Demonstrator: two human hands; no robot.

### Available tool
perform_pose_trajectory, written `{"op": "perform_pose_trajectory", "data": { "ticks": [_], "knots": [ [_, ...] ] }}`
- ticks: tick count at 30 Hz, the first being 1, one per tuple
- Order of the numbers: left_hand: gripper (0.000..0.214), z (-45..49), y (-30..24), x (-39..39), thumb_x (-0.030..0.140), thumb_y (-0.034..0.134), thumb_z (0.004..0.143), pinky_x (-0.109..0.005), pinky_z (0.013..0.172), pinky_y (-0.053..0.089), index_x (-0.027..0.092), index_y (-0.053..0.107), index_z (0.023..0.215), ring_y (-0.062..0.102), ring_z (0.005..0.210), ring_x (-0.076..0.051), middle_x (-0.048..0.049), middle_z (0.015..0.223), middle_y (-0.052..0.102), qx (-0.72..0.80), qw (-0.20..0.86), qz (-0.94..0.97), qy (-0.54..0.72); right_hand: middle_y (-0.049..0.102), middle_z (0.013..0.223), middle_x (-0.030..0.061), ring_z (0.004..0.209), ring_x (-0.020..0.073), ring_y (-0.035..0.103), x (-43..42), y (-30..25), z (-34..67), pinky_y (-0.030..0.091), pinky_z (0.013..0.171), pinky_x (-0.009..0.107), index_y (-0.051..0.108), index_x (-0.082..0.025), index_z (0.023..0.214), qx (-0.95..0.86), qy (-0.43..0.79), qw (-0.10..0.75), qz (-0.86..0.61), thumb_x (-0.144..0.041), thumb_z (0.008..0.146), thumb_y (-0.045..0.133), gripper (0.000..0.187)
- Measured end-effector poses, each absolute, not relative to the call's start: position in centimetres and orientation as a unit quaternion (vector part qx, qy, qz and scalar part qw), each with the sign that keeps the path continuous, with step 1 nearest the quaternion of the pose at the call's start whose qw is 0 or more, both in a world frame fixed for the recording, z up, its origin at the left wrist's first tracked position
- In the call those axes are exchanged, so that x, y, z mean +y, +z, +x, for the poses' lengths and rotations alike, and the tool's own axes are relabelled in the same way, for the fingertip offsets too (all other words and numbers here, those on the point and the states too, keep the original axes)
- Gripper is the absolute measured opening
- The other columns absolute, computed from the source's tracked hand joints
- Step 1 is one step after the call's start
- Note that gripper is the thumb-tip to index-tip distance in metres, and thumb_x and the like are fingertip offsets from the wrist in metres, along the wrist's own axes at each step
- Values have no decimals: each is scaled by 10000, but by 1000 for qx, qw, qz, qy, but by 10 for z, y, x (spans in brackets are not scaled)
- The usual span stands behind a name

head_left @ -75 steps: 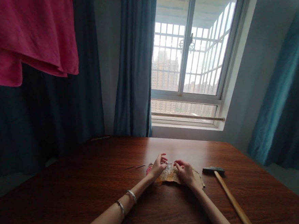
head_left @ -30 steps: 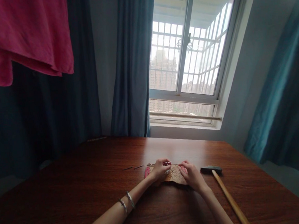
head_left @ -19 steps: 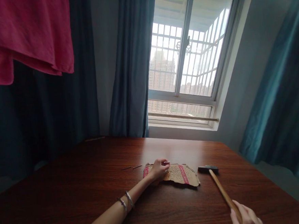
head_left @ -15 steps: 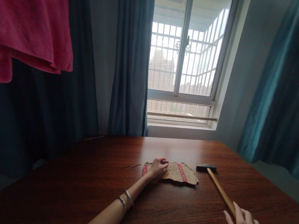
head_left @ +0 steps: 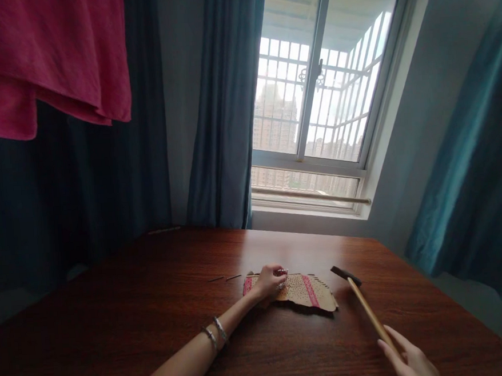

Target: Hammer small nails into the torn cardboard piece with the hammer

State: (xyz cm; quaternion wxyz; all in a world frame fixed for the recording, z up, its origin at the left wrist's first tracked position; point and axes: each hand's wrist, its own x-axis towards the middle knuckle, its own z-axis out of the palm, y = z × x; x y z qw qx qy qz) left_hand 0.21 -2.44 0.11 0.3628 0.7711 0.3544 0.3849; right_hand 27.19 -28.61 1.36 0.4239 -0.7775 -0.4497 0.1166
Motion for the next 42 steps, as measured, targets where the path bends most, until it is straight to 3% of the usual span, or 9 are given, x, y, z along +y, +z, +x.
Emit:
{"op": "perform_pose_trajectory", "data": {
  "ticks": [3,5,12,18,42],
  "knots": [
    [220,2,-2,-22,283,572,692,-229,661,451,117,686,780,610,739,-178,-59,775,686,343,369,772,388,586,514,-4,355,149,486,-281,20,244,340,364,254,529,-180,1213,-389,274,525,-705,-613,634,604,726],
    [224,2,-4,-20,284,572,692,-231,670,451,116,687,784,610,746,-179,-60,780,686,345,364,772,390,534,511,-38,310,75,370,-279,26,220,255,335,208,449,-156,1280,-349,358,576,-647,-621,605,649,843],
    [209,2,-4,-19,272,576,693,-216,633,435,116,693,770,607,714,-165,-54,754,680,344,350,777,395,474,484,-58,297,2,262,-271,51,166,132,324,145,505,-172,1230,-310,524,591,-529,-564,537,751,833],
    [203,2,2,-25,264,583,692,-208,618,419,109,694,761,597,699,-158,-47,728,674,352,351,775,389,507,536,-39,283,10,287,-264,66,148,148,277,144,550,-200,1202,-314,557,580,-504,-529,552,756,757],
    [183,1,7,-28,233,593,669,-201,607,400,107,695,755,579,684,-148,-41,716,666,359,369,770,376,502,482,-37,293,-7,289,-268,72,141,149,310,128,490,-105,1270,-312,554,584,-504,-489,568,773,849]
  ]
}}
